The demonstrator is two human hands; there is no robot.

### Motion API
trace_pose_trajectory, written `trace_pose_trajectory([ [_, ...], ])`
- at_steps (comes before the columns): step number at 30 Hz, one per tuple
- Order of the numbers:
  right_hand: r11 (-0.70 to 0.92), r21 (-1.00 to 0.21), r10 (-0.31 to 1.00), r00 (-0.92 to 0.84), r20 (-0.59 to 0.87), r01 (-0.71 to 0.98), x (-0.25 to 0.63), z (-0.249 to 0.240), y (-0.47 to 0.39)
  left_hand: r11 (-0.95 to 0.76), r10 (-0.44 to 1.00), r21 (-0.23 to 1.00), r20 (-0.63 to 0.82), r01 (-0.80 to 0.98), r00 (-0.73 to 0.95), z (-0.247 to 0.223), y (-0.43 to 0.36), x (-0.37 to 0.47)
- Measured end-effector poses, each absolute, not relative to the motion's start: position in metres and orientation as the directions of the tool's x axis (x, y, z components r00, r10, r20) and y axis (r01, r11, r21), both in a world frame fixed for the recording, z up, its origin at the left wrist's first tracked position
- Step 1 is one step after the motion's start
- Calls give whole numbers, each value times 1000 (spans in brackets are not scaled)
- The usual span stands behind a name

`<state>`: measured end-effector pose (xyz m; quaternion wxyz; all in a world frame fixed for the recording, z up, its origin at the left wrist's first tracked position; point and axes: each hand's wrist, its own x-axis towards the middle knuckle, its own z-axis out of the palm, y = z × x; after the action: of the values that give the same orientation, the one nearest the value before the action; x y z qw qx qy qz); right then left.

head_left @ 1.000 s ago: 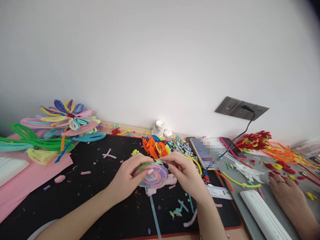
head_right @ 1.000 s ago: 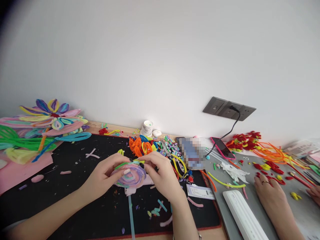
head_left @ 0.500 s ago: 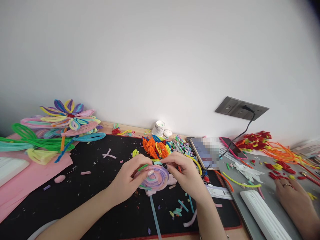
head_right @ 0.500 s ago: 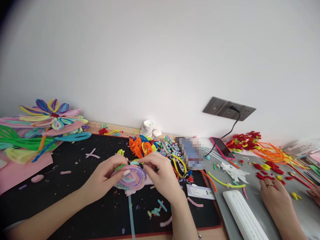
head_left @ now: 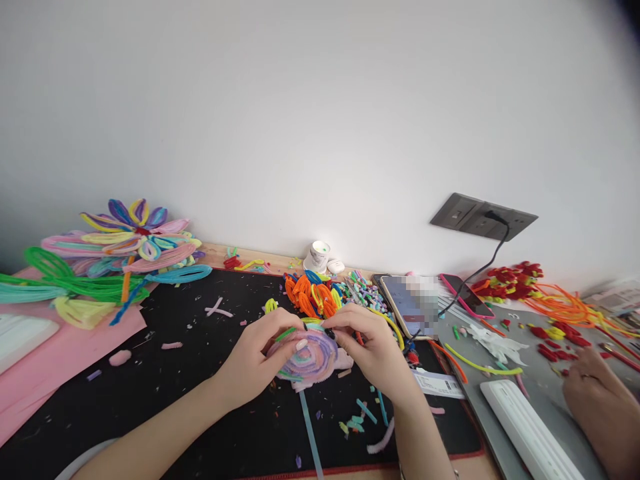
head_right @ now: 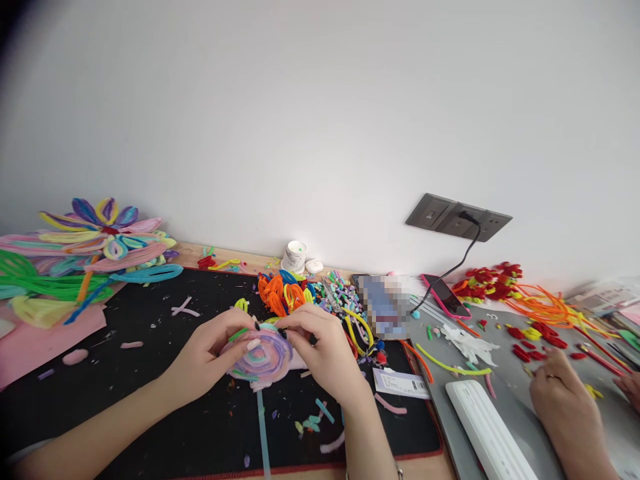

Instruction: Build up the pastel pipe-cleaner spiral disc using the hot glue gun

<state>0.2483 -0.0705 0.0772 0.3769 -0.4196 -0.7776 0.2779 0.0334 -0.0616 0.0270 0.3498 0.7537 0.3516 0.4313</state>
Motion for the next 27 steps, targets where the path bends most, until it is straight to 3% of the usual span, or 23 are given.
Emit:
trace_pose_trajectory([
  [16, 545, -723, 829, -401, 389, 426, 248, 79, -71, -508, 842, 825, 415, 247, 345, 27, -63, 34],
  [27, 460, -772, 871, -390, 298, 438, 249, 79, -73, -474, 868, 859, 418, 196, 268, 19, -60, 32],
])
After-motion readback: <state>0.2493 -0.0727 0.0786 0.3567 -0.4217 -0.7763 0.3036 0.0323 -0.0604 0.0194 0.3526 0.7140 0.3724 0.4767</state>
